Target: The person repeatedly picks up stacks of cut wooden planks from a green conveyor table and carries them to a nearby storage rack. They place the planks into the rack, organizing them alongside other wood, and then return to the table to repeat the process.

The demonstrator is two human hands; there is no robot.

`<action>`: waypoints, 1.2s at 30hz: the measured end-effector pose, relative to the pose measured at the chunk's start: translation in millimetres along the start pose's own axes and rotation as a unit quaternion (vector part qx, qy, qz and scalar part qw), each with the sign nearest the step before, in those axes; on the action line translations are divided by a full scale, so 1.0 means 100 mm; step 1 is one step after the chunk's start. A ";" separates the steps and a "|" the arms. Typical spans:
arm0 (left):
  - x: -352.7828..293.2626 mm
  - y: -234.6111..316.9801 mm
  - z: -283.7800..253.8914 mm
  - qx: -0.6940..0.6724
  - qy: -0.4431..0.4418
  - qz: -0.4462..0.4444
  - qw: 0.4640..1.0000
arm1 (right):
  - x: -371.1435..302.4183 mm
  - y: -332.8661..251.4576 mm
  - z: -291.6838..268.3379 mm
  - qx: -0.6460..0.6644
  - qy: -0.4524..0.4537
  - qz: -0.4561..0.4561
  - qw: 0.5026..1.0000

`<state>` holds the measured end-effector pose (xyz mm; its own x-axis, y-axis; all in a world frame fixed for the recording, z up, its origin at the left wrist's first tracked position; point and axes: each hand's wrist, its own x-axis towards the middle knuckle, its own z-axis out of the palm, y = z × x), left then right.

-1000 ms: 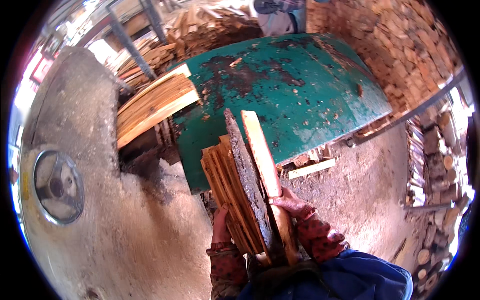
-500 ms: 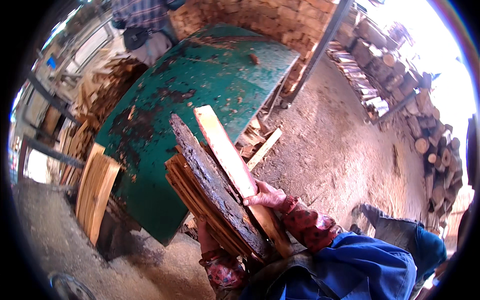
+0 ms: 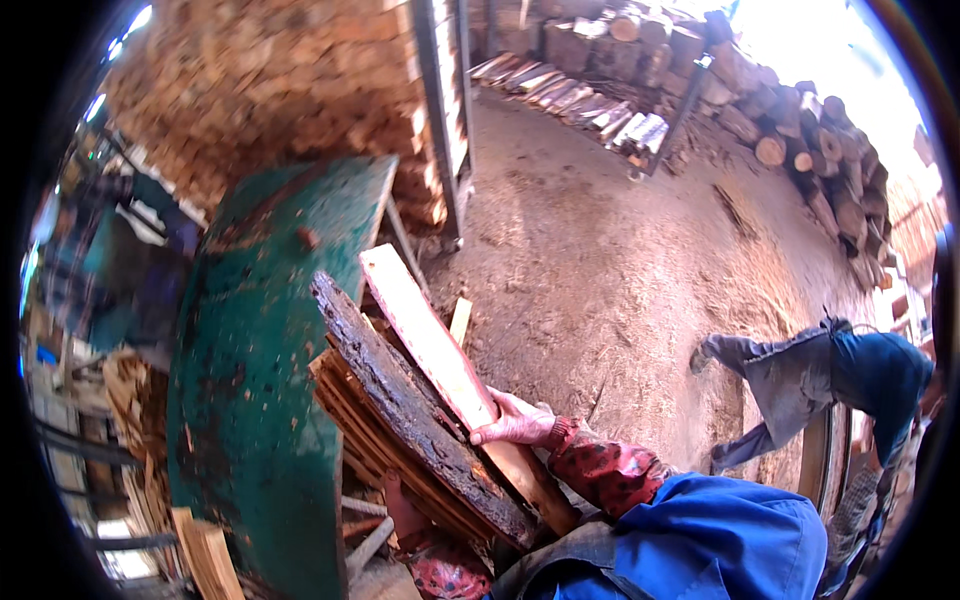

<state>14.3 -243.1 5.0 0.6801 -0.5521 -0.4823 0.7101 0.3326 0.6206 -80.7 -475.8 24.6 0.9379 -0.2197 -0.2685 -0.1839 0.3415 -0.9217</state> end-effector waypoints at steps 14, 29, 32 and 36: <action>1.46 -0.54 1.90 0.074 -0.035 -0.138 0.987 | -0.02 -0.89 -1.95 0.085 0.144 -0.043 0.985; 3.58 -0.67 3.45 0.135 -0.170 -0.162 0.963 | 0.95 -1.68 -3.44 0.064 0.275 -0.033 0.959; 4.00 -0.77 3.70 0.134 -0.187 -0.224 0.947 | 1.07 -1.84 -3.70 0.139 0.292 -0.039 0.945; 4.52 -0.95 4.23 0.149 -0.197 -0.268 0.931 | 1.25 -1.94 -4.27 0.125 0.334 -0.051 0.933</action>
<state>177.1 -847.9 -10.8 0.0815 -0.8346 -0.5448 0.8070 -0.2655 0.5274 -53.7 -959.3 50.1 0.5388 -0.7542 -0.3752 0.0491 0.4728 -0.8798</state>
